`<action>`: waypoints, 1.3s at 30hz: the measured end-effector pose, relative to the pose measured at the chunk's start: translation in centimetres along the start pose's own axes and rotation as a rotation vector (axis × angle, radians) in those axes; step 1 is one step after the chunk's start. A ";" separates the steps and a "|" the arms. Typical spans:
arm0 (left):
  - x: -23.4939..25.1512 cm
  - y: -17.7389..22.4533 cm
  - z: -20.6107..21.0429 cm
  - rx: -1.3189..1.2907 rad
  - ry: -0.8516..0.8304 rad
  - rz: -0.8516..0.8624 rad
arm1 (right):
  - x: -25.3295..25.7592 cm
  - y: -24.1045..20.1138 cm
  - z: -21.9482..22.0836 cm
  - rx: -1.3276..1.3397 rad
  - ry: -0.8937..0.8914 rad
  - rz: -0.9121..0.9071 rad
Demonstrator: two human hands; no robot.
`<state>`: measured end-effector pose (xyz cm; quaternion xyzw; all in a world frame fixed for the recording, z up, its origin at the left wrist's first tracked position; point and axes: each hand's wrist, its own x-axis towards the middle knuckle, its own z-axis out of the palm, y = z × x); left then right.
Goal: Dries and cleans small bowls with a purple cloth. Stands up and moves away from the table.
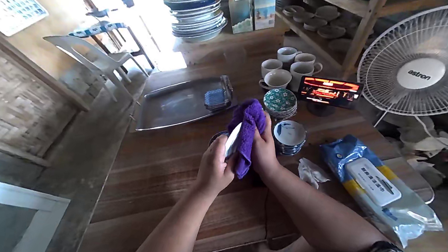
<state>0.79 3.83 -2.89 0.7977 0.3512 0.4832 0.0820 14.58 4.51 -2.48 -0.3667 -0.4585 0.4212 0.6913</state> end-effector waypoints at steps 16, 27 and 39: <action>0.0 0.0 0.2 0.122 0.090 0.153 | -1.0 -1.7 0.7 0.385 -0.056 0.310; 0.2 -0.7 -0.7 -0.392 -0.113 -0.052 | 1.6 -1.5 -0.6 0.087 -0.038 -0.129; 0.5 -0.9 -1.4 -0.731 -0.268 -0.300 | 2.7 -0.4 -1.4 -0.112 -0.019 -0.424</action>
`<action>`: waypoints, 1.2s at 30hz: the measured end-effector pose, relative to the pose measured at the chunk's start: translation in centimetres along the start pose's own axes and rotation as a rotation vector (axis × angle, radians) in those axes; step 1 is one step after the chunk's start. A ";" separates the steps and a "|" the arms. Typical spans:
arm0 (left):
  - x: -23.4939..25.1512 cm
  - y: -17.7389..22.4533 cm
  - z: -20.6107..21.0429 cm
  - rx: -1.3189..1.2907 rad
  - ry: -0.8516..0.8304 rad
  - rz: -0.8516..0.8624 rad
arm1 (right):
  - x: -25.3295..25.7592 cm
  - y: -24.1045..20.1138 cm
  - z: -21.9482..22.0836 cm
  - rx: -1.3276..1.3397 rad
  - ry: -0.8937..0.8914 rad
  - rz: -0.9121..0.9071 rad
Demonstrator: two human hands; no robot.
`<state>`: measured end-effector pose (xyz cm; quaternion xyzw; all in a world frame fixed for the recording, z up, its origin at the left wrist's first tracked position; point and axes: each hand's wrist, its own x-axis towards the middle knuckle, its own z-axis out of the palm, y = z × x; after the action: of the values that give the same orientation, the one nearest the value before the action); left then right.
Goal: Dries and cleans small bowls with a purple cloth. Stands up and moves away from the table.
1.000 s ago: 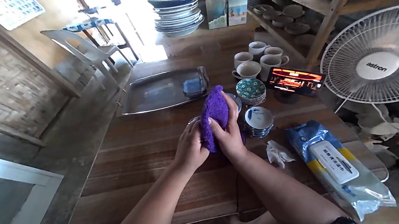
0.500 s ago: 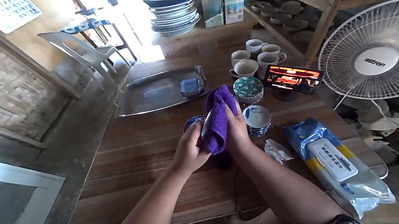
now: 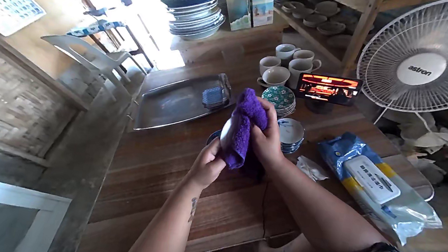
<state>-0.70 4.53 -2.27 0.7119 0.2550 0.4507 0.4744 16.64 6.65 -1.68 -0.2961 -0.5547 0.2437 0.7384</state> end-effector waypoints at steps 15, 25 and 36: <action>0.2 0.6 0.0 -0.040 0.161 -0.122 | -0.2 -0.5 -0.1 -0.042 -0.207 0.300; 0.1 0.3 -0.3 -0.096 0.323 -0.072 | -0.1 -2.0 -0.2 -0.008 -0.287 0.357; 0.5 0.3 -0.1 0.001 0.345 -0.149 | -0.1 -1.2 -0.2 -0.098 -0.324 0.357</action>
<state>-0.60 4.85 -1.83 0.6034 0.3846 0.5299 0.4552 16.82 5.69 -0.94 -0.3819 -0.6160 0.3875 0.5697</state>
